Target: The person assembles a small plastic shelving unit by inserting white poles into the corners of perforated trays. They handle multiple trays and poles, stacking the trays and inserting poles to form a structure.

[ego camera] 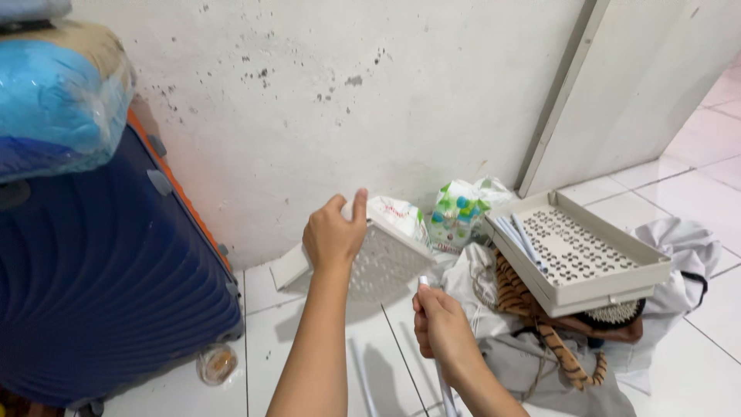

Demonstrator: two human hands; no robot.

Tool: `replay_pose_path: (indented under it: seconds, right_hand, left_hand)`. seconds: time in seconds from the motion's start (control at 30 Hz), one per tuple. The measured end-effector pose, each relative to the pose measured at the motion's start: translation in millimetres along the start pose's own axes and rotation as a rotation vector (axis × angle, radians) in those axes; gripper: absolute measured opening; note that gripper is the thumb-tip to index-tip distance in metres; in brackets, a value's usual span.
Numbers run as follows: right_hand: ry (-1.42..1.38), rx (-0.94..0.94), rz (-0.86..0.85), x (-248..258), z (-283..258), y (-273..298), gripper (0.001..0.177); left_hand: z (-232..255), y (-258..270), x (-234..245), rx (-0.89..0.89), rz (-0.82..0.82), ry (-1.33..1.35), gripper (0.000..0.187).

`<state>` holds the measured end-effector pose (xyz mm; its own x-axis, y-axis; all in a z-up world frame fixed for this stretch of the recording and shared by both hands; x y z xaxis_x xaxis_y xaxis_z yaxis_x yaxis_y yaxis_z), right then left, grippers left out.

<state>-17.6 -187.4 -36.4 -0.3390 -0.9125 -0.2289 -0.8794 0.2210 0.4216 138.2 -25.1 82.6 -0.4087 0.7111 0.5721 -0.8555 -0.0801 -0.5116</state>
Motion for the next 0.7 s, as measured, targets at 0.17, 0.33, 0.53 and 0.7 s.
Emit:
replay_pose_path:
  seconds: [0.17,0.33,0.53,0.7]
  right_hand:
    - [-0.12,0.212,-0.141,-11,-15,3,0.039]
    - [-0.175,0.449,-0.328,-9,8,-26,0.04]
    - [0.238,0.414,-0.212,24,86,-73,0.036]
    - [0.546,0.058,-0.245,48,135,-78,0.027]
  left_hand:
    - [23,-1,63,-0.148,0.269,0.093,0.048]
    - [27,3,120,-0.37,0.493,0.246,0.041]
    - [-12,15,159,-0.376,0.652,0.286,0.035]
    - [-72,34,147,-0.27,0.569,0.179,0.034]
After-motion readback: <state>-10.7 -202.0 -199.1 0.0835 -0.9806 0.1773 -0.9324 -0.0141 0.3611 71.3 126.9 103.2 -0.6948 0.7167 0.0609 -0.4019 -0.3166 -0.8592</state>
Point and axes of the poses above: each hand's wrist, its own y-axis away from the middle knuckle, its own x-axis out of the back of the hand, z = x × y, the point moved 8 cm from there along -y, towards the middle knuckle, and after that the axes turned 4 degrees about -x, right-handed, at the moved point
